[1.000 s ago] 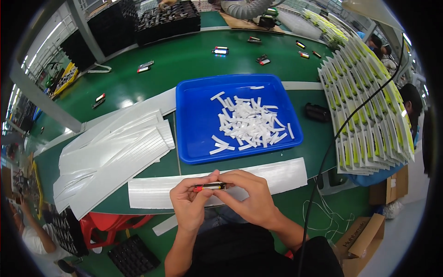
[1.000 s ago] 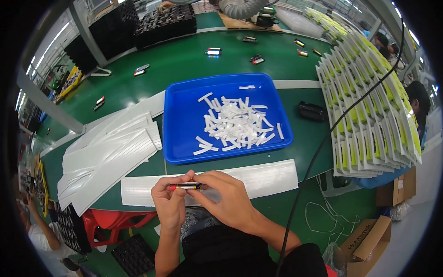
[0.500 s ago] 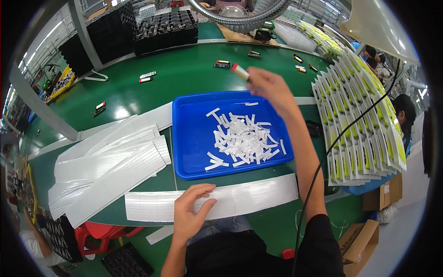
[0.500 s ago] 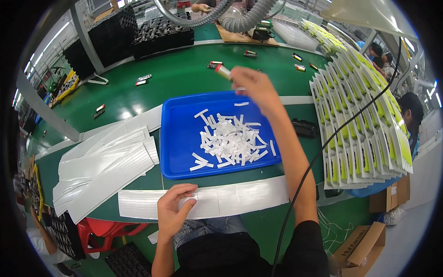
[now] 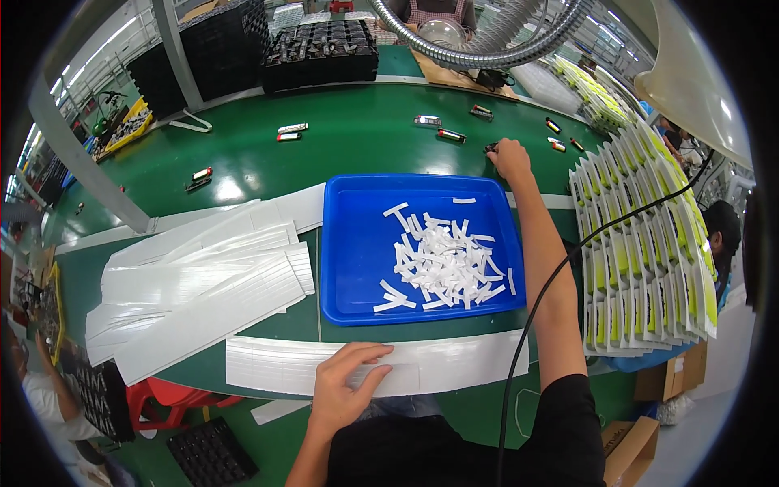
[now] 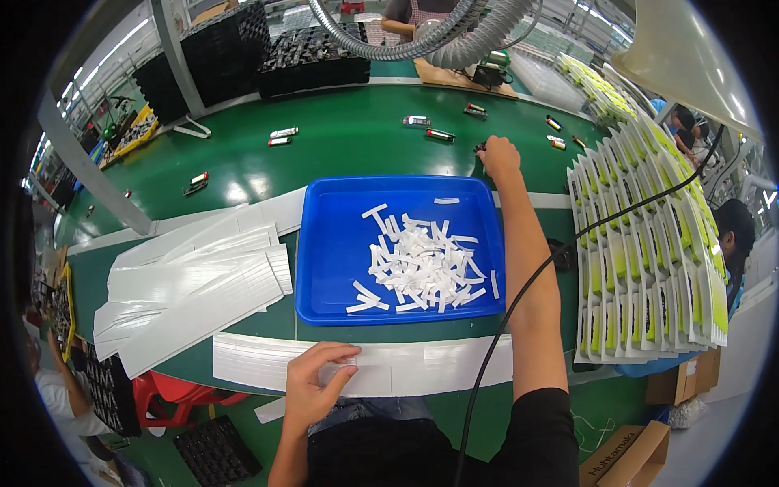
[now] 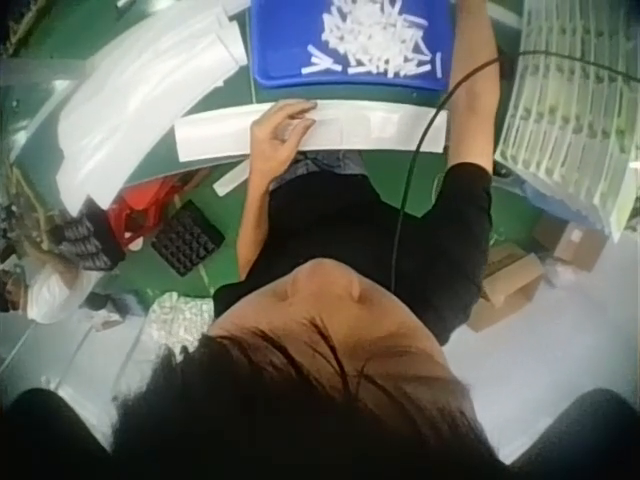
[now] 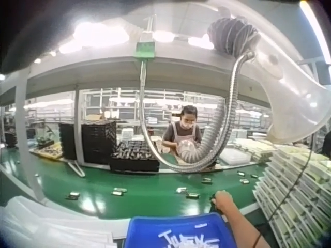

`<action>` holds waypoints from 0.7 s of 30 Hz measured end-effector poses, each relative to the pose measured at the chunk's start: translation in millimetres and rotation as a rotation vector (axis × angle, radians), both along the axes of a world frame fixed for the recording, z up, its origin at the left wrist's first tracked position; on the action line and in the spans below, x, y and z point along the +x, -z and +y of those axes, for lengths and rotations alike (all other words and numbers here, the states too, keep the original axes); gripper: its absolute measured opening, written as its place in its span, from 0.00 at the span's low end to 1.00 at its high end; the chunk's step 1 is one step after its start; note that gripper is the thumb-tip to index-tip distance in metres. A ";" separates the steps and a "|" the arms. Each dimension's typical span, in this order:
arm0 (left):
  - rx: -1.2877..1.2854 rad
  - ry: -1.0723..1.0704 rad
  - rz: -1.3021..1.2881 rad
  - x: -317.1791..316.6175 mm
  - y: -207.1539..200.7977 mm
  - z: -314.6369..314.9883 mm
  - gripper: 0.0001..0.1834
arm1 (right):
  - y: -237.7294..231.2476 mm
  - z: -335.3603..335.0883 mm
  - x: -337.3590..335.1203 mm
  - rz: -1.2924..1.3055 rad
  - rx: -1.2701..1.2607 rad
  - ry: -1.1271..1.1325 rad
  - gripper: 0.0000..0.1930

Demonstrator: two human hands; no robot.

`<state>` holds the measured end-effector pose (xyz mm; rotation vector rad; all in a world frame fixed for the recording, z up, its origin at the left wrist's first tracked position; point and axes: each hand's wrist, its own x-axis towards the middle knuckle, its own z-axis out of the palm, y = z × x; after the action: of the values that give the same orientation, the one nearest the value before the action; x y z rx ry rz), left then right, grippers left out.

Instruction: The person assembles small electronic parts by hand, applying adhesive strips to circuit boards and connecting wires to electronic connectors.

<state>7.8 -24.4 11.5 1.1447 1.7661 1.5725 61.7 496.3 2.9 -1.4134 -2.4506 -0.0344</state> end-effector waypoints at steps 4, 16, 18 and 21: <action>0.001 0.017 0.019 -0.9 -0.9 1.0 0.14 | -6.3 4.5 18.1 0.085 0.018 -0.082 0.20; 0.100 -0.004 -0.133 0.9 9.6 -1.2 0.11 | -79.2 -285.9 82.0 0.556 -0.062 -0.805 0.29; 0.102 -0.029 -0.061 2.5 8.0 -1.1 0.10 | -75.9 -322.1 89.7 0.556 -0.086 -0.937 0.31; 0.144 0.068 -0.059 6.9 6.8 -2.2 0.11 | -65.8 -363.2 94.4 0.593 -0.186 -1.068 0.29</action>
<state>14.7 -26.5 4.7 1.1989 1.5814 1.6976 156.0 133.1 68.8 0.0239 -2.3630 0.7328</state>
